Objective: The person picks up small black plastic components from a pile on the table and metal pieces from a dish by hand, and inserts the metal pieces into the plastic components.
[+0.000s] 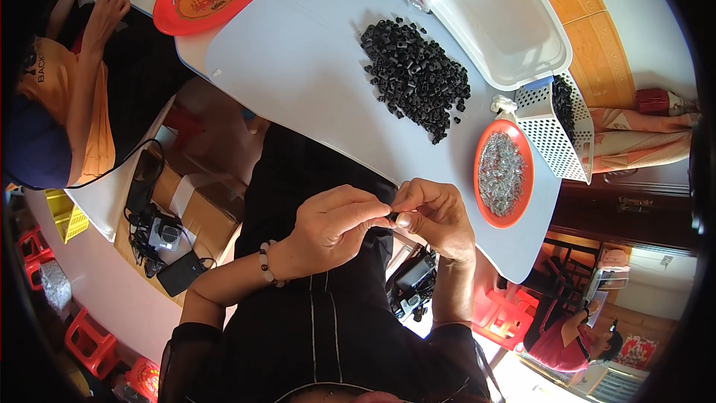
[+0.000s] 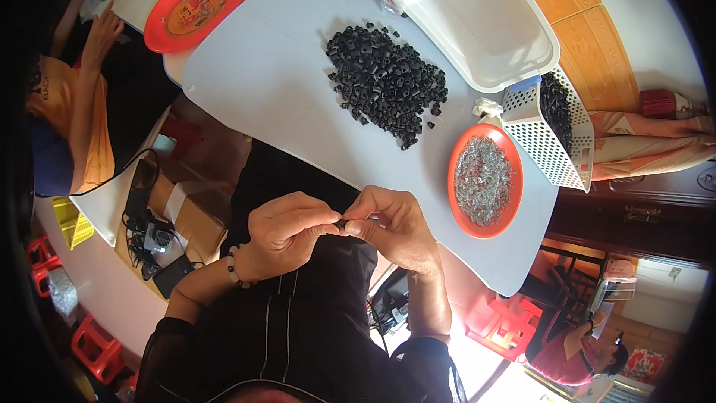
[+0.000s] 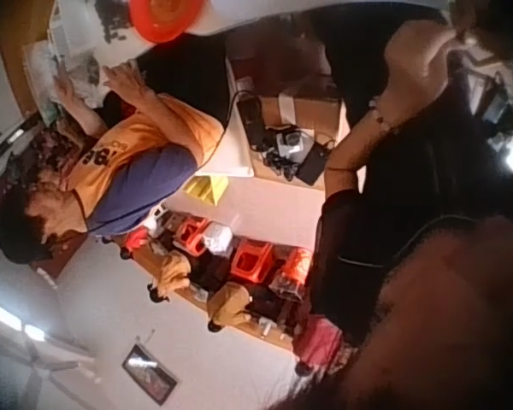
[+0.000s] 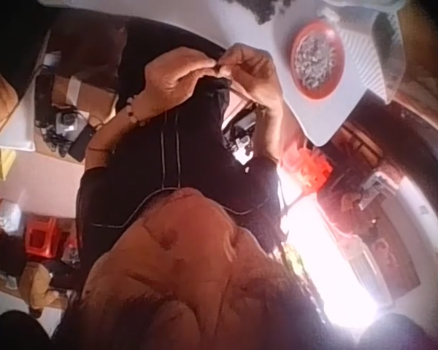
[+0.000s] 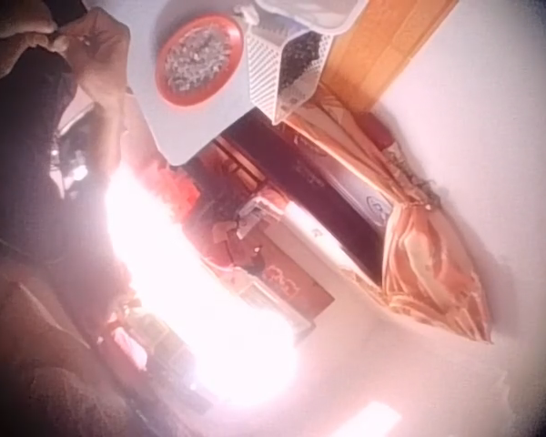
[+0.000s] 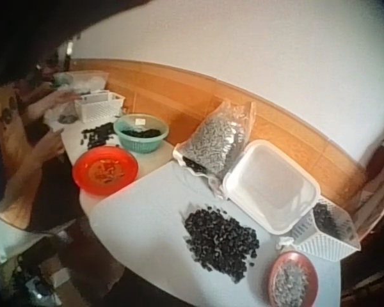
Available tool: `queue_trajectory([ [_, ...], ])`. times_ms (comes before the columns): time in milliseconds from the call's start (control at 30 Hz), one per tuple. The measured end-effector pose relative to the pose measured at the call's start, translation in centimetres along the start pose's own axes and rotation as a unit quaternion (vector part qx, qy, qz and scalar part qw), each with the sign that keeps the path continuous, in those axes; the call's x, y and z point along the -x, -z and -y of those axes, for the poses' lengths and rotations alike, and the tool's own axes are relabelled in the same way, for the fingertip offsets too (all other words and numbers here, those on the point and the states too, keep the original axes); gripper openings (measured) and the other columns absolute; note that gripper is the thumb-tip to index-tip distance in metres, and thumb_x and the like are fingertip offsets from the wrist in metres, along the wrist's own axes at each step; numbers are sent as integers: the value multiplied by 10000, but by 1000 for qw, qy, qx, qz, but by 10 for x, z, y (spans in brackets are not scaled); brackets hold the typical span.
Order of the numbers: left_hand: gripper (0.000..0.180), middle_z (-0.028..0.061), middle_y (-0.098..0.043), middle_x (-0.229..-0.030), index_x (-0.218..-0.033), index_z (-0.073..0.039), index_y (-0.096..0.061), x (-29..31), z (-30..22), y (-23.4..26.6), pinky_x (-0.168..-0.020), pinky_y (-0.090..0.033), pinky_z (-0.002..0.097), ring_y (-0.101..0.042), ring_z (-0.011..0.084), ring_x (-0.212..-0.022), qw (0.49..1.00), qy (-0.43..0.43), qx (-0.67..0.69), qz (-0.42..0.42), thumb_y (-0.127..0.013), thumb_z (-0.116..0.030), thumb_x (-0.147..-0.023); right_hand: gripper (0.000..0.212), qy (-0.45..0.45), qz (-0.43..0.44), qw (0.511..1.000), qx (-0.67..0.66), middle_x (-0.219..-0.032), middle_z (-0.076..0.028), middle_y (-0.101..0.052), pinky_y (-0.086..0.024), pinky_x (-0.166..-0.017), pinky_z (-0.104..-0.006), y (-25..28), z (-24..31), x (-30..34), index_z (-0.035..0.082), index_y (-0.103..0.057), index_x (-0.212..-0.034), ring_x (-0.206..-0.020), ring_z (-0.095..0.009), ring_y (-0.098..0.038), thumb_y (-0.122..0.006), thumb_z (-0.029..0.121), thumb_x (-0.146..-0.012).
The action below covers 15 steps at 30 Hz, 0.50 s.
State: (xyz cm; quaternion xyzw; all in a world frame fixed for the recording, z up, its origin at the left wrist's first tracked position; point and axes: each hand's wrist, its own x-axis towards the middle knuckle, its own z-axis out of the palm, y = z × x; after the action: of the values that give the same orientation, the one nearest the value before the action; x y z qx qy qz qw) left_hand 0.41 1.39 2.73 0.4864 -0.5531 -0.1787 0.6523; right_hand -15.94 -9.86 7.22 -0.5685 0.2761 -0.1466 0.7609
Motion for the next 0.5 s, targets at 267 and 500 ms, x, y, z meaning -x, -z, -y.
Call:
queue_trajectory([
  [267, 277, 92, -680, -858, -977, -1, -708, 1, 3, 1, -561, -518, 268, -656, 197, -675, 997, -50, -58, 23, -743, 124, -731, 60, -40, 1, 999, 5, -846, -92, -697, -539, -756, -249, 0, 1, -3, -50, -667, -880, -807, -121, -660, -688, -99, -851],
  [500, 261, 125, -672, -885, -1014, 15, -668, 0, 14, -1, -608, -541, 300, -679, 231, -730, 998, 10, -45, 30, -710, 113, -775, 122, -46, -65, 995, 54, -829, -69, -678, -433, -623, -195, -3, -3, -8, -52, -658, -914, -693, -81, -576, -748, 17, -869],
])
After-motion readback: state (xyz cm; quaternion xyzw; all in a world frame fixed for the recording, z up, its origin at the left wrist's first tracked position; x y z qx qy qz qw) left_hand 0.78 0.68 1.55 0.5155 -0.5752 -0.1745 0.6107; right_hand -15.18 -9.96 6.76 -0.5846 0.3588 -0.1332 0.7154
